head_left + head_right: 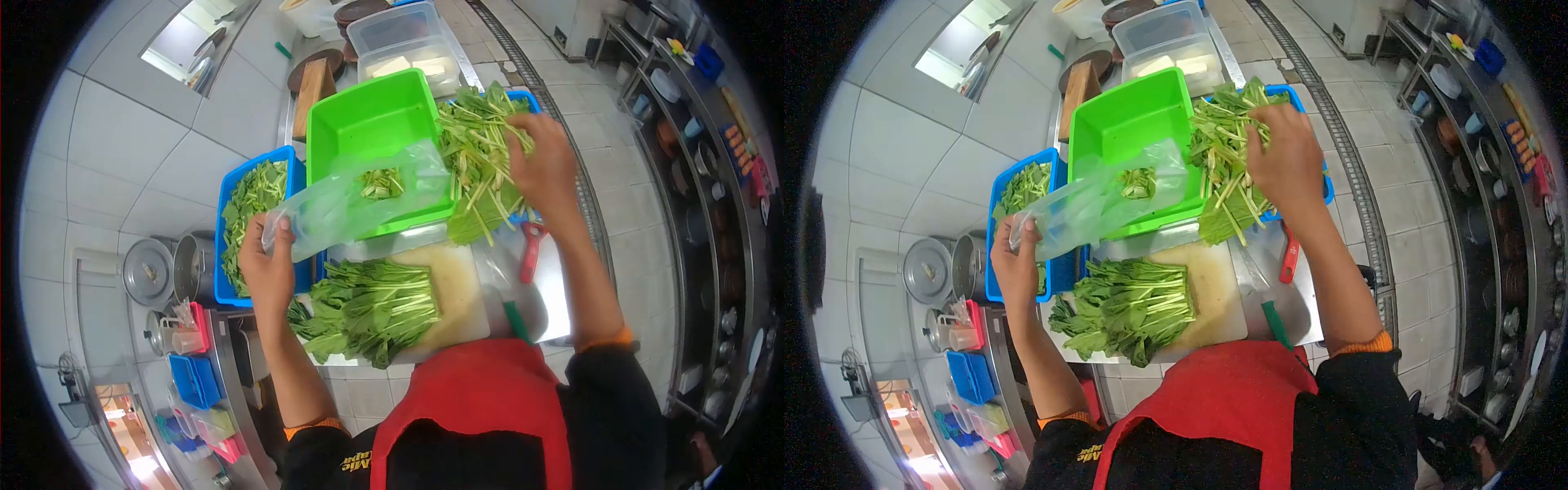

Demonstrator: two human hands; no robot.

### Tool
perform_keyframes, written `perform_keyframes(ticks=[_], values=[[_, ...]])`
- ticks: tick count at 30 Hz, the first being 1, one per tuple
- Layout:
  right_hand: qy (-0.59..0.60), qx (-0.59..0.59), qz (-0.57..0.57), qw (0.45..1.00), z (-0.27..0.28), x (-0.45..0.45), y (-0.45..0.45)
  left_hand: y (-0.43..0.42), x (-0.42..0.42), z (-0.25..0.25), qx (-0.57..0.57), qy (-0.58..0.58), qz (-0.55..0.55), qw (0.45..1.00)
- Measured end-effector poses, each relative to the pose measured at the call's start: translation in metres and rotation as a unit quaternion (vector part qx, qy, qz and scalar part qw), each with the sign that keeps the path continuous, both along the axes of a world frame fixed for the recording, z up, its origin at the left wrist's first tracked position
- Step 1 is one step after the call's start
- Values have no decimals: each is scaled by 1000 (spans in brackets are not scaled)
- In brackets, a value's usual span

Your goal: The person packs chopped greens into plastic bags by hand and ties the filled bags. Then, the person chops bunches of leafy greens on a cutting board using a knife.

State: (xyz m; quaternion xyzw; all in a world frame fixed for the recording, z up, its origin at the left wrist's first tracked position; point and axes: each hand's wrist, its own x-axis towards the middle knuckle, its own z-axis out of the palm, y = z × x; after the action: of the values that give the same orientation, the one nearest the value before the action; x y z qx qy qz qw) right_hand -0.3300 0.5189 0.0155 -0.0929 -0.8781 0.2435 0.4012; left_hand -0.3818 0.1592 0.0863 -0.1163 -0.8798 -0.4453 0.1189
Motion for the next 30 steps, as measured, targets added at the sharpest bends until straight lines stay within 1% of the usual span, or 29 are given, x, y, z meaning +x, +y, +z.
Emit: perform_keyframes(ticks=[2,3,4,5,6,8,9,11,12,14,15,17,18,21,23,24,25,26,27,28,30], values=[[-64,-6,-25,998,-1,20,-1,6,6,0,4,0,-6,1000],[-64,-4,-19,998,-8,27,-2,9,7,0,7,4,-18,1000],[-57,-24,5,998,-19,33,-6,13,7,-3,7,5,-11,1000],[-50,-45,31,997,-25,36,-11,16,8,-6,37,-3,-33,999],[-49,-47,39,997,-21,36,-21,18,9,-7,67,-12,-57,996],[15,-44,120,992,-5,36,-50,29,9,-3,53,-30,-60,996],[17,-45,114,992,-1,31,-50,35,8,-1,46,-47,-71,995],[-4,5,2,1000,7,11,-39,37,5,1,53,-33,-85,994],[0,3,-5,1000,5,4,-29,36,6,4,62,-14,-74,995],[-118,18,40,992,-7,-9,-10,26,5,7,69,13,-56,996],[-115,19,40,992,-11,-14,-7,20,2,6,70,16,-56,996],[-122,184,165,961,-20,-21,-6,10,0,4,91,1,-35,995],[-124,183,166,961,-24,-23,-6,12,1,7,111,-18,-2,994],[-104,210,174,956,-21,-32,-5,12,-1,9,136,-16,0,991],[-111,136,42,984,-6,-30,-2,11,2,11,129,-19,1,991],[-112,138,46,983,-5,-30,1,12,5,12,122,-23,-2,992],[-101,128,-10,987,-6,-28,7,15,7,15,123,-24,1,992],[-91,117,-69,987,-7,-26,12,18,11,19,-4,12,44,999],[-94,115,-69,986,-6,-21,13,21,15,23,-132,47,84,987],[-92,91,-51,990,-2,-15,13,26,16,25,-133,46,84,986],[-86,67,-23,994,4,-9,0,34,18,28,-209,146,110,961]])
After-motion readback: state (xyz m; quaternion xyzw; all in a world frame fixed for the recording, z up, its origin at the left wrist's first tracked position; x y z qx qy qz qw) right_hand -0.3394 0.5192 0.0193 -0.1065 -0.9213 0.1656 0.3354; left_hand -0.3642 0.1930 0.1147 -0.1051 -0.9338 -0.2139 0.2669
